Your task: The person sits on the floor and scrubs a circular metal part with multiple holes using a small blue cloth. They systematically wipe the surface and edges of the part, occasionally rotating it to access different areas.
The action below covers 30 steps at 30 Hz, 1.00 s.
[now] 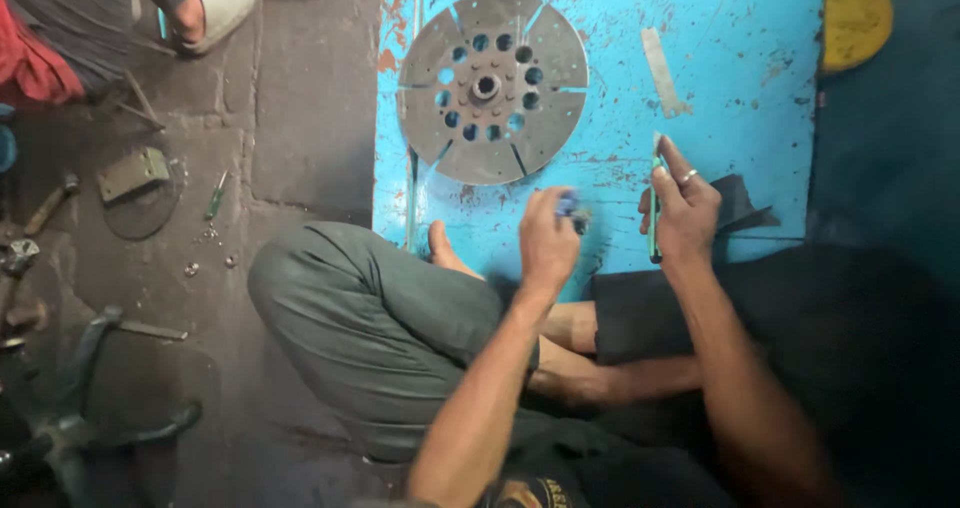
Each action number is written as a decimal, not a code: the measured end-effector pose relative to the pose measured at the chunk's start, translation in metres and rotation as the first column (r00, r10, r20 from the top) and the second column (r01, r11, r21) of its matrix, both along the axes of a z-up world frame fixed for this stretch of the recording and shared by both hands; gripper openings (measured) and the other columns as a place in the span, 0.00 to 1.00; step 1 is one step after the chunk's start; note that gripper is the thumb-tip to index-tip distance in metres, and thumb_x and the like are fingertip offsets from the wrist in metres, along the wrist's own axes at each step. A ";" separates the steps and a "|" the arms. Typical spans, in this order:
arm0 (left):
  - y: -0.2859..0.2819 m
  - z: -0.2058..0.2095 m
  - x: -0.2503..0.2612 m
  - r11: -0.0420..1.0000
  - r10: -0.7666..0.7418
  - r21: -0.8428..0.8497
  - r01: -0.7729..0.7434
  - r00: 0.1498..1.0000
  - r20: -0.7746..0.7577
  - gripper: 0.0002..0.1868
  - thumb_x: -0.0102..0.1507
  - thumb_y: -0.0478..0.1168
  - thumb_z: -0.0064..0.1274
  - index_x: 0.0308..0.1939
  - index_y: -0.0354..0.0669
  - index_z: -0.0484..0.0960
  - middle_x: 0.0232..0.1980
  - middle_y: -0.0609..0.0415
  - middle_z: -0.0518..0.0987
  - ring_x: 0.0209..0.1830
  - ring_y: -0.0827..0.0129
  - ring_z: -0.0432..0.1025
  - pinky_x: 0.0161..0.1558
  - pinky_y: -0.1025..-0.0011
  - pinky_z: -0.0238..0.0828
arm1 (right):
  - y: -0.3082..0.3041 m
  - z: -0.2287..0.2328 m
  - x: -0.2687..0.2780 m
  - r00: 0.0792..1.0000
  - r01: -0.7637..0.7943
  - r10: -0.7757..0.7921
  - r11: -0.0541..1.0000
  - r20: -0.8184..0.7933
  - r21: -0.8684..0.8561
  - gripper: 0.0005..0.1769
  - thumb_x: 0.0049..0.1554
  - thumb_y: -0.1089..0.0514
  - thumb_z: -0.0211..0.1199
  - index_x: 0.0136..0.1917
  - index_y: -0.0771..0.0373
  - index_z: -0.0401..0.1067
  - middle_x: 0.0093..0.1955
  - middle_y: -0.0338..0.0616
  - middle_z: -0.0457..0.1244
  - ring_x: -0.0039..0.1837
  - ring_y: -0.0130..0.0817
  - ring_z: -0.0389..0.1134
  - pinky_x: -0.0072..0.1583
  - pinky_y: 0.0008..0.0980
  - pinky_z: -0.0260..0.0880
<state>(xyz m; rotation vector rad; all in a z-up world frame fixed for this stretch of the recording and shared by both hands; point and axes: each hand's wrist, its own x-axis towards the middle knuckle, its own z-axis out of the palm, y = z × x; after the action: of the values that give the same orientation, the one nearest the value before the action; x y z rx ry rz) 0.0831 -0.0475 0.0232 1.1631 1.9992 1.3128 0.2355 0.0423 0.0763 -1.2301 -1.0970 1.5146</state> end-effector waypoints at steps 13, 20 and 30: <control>0.037 -0.020 -0.096 0.631 0.710 -0.188 -0.752 0.463 0.530 0.20 0.63 0.47 0.57 0.48 0.32 0.79 0.42 0.50 0.81 0.38 0.67 0.75 0.42 0.68 0.74 | -0.008 -0.009 -0.015 0.991 -0.098 0.096 0.995 0.092 0.021 0.25 0.66 0.62 0.56 0.75 0.64 0.67 0.36 0.35 0.62 0.33 0.20 0.61 0.32 0.24 0.63; 0.025 -0.019 -0.066 0.776 0.563 -0.272 -0.570 0.429 0.706 0.12 0.61 0.40 0.62 0.41 0.33 0.83 0.35 0.55 0.80 0.31 0.70 0.72 0.35 0.67 0.71 | -0.017 -0.014 -0.030 0.950 -0.197 0.204 0.979 0.238 -0.051 0.24 0.66 0.61 0.58 0.75 0.56 0.69 0.33 0.33 0.61 0.31 0.19 0.59 0.32 0.24 0.61; 0.030 -0.024 -0.060 0.772 0.370 -0.126 -0.623 0.279 0.886 0.07 0.63 0.36 0.60 0.34 0.37 0.80 0.33 0.58 0.77 0.29 0.74 0.69 0.31 0.70 0.69 | -0.006 -0.031 -0.056 0.693 -0.614 0.237 0.689 0.681 0.385 0.25 0.65 0.60 0.62 0.75 0.55 0.69 0.35 0.52 0.64 0.34 0.40 0.66 0.40 0.37 0.67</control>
<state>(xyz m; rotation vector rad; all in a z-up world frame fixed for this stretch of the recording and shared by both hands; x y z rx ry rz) 0.0229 -0.0178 -0.0003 -0.2832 1.3638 1.9639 0.1793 0.0359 0.0453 -1.0138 -2.2487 0.9486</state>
